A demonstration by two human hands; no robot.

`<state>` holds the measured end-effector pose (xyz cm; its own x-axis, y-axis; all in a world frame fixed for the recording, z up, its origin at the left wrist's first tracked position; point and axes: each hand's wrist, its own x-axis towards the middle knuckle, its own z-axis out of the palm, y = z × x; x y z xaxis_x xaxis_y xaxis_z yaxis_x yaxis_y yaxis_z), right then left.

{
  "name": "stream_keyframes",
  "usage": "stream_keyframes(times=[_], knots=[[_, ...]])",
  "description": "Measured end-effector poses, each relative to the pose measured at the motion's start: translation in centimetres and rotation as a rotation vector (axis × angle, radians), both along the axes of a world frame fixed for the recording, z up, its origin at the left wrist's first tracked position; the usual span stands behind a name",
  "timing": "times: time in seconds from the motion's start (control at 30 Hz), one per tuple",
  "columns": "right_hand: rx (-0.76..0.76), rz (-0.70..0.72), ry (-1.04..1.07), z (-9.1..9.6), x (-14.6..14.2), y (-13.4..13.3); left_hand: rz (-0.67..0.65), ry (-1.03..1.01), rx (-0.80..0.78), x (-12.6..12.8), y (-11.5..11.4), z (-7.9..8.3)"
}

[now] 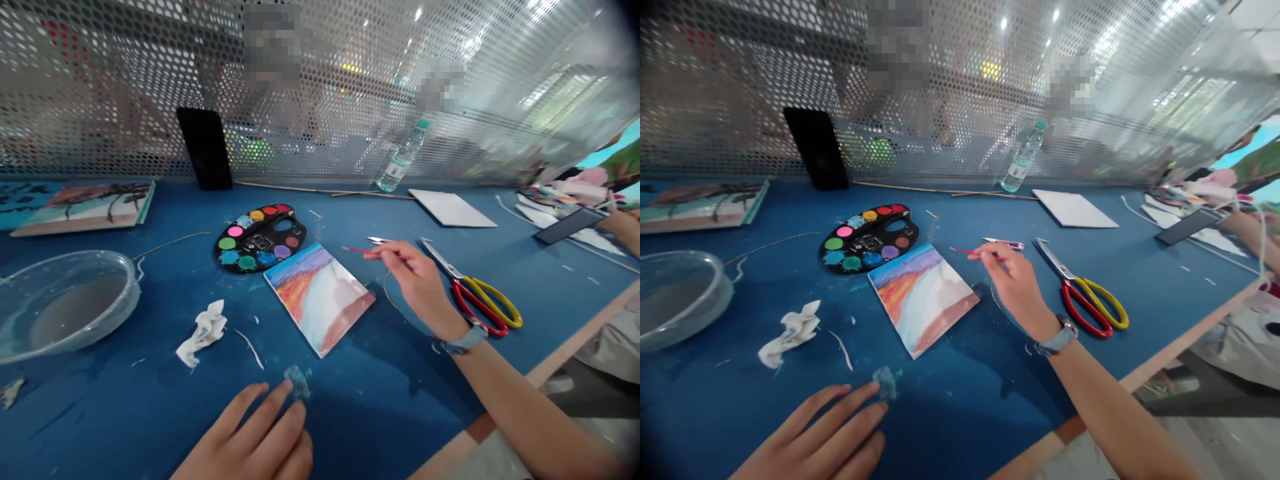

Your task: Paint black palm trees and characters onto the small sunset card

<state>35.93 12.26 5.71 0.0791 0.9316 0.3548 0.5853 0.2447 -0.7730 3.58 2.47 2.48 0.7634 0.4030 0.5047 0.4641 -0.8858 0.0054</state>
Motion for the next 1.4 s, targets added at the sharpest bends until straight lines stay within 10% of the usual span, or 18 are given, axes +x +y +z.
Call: stream_keyframes(times=[0.17, 0.4, 0.73, 1.4], knots=[[-0.233, 0.097, 0.585, -0.3, 0.3, 1.0, 0.077, 0.014, -0.313, 0.3, 1.7, 2.2], [-0.264, 0.255, 0.615, -0.3, -3.5, -1.9, 0.206, 0.076, -0.482, 0.1, 2.2, 4.2], [0.014, 0.547, -0.104, 0.5, -6.4, -6.6, 0.228, 0.101, -0.327, -1.9, -3.3, 4.1], [0.123, 0.665, -0.418, 1.1, -7.8, -7.5, 0.170, 0.194, -0.100, -2.0, -2.8, 2.6]])
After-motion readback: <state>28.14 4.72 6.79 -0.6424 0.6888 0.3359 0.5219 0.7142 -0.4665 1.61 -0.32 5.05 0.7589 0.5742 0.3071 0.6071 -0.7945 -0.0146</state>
